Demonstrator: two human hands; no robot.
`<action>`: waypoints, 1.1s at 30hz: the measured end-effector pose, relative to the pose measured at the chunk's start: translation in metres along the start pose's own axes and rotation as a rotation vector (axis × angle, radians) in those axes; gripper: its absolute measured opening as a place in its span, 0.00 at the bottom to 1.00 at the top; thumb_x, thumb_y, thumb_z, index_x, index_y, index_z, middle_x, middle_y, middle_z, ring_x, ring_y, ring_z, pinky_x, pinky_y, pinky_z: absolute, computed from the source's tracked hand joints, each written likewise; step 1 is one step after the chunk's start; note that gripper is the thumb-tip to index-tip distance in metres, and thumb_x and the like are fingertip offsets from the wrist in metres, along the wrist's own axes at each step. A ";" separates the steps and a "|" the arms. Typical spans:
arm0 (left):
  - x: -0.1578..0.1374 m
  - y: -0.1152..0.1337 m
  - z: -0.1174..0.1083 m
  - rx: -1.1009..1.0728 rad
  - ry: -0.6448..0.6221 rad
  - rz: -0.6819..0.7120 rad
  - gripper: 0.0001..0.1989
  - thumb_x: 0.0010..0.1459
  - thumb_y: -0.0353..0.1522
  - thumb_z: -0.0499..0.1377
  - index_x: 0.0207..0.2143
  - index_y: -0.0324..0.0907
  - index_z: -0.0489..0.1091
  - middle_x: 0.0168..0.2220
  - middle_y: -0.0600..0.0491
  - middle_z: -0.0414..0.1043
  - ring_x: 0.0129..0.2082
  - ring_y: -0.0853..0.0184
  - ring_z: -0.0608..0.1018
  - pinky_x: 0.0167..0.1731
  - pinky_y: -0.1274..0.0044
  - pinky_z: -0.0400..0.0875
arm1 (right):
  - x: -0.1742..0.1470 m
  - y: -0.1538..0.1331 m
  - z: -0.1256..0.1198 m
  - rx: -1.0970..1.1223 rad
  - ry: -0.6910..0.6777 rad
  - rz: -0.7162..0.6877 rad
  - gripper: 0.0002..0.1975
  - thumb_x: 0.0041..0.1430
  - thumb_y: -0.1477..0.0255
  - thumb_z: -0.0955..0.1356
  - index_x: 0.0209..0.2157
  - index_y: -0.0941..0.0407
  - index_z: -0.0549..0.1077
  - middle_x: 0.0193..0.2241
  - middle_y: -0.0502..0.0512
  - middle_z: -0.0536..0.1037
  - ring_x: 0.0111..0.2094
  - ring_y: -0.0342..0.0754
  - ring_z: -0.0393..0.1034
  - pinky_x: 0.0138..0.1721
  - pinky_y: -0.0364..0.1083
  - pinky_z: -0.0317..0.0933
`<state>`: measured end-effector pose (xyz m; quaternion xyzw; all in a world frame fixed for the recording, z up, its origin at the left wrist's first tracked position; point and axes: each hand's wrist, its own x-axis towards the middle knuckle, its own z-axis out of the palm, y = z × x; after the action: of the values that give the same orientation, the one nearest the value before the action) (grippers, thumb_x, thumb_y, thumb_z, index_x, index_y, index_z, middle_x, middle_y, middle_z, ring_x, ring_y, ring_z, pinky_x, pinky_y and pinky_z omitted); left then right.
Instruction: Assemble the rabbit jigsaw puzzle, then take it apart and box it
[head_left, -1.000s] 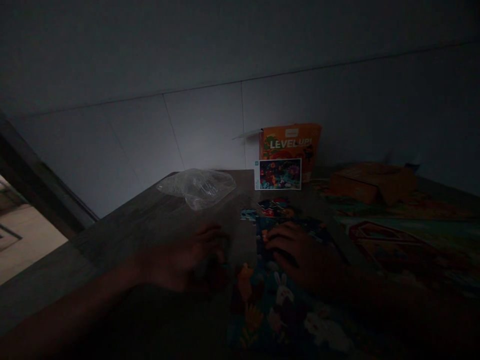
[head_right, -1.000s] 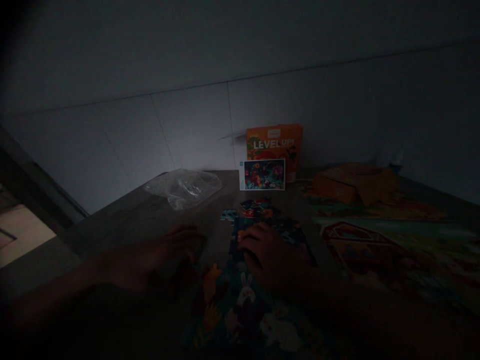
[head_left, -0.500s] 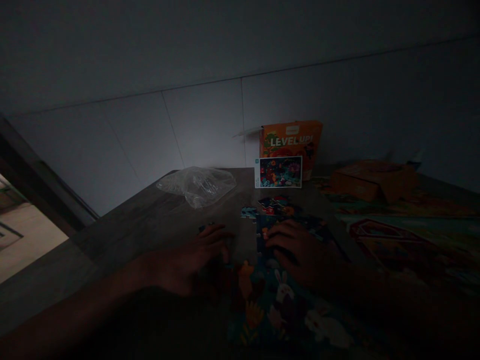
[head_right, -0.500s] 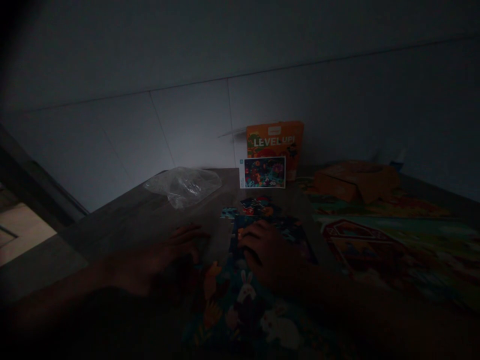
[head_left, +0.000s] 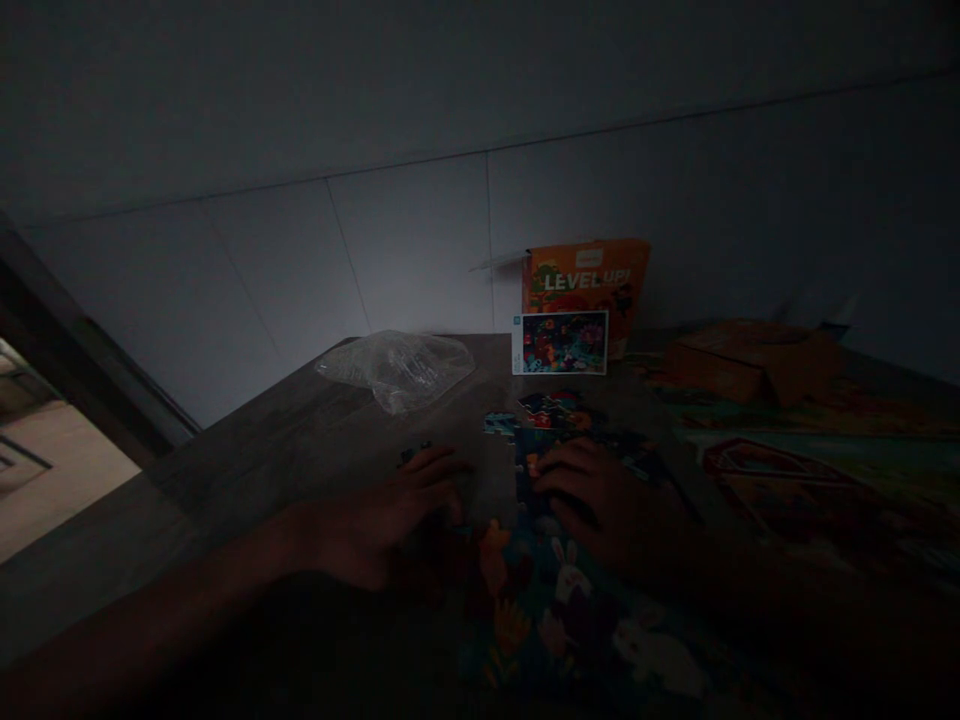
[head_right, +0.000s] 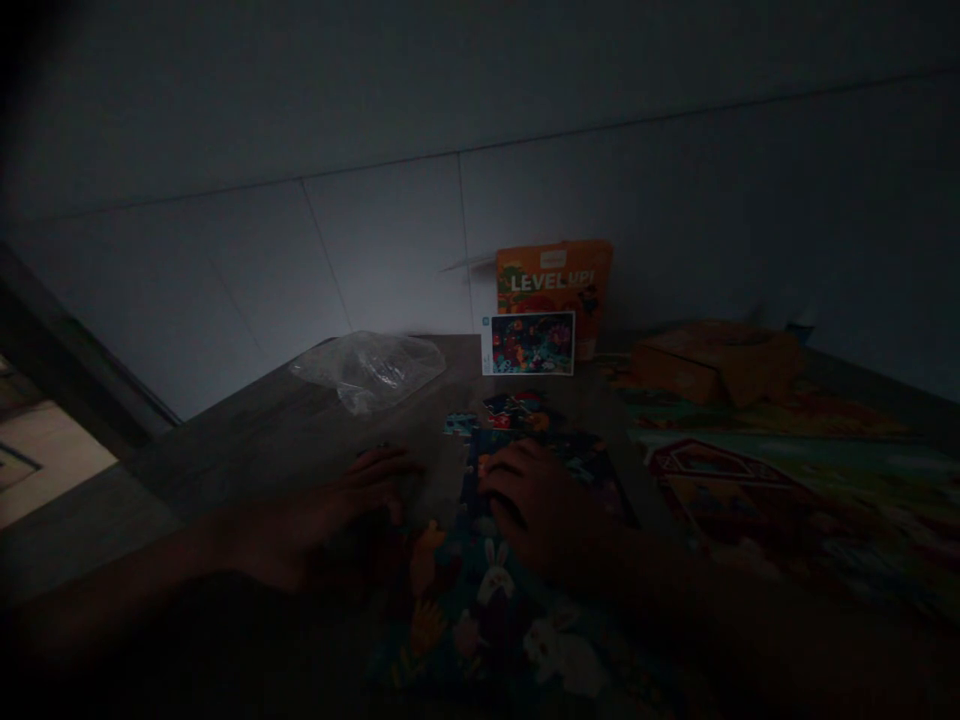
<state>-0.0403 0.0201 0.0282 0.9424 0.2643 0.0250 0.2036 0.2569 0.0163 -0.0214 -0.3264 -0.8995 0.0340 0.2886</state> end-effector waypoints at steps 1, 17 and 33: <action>0.000 0.000 0.000 0.008 0.001 0.006 0.27 0.47 0.40 0.69 0.48 0.41 0.65 0.67 0.40 0.49 0.68 0.45 0.46 0.62 0.49 0.45 | 0.000 0.000 0.000 0.002 0.004 0.000 0.12 0.60 0.79 0.63 0.40 0.58 0.75 0.43 0.59 0.75 0.47 0.53 0.66 0.50 0.57 0.62; -0.001 0.027 -0.015 -0.200 -0.020 0.102 0.15 0.61 0.26 0.58 0.50 0.44 0.71 0.45 0.48 0.77 0.45 0.61 0.78 0.44 0.71 0.71 | 0.000 -0.001 0.000 -0.008 0.007 0.014 0.12 0.60 0.79 0.63 0.41 0.57 0.76 0.44 0.60 0.75 0.48 0.54 0.66 0.50 0.57 0.63; 0.007 0.008 -0.007 -0.844 0.372 -0.138 0.18 0.64 0.33 0.57 0.54 0.40 0.59 0.39 0.48 0.76 0.33 0.64 0.81 0.35 0.71 0.75 | 0.000 -0.001 -0.001 0.007 0.017 -0.015 0.12 0.60 0.79 0.62 0.40 0.58 0.75 0.43 0.61 0.76 0.47 0.54 0.67 0.50 0.57 0.62</action>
<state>-0.0313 0.0208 0.0376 0.7367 0.3253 0.2854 0.5196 0.2570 0.0151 -0.0202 -0.3186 -0.8994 0.0322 0.2976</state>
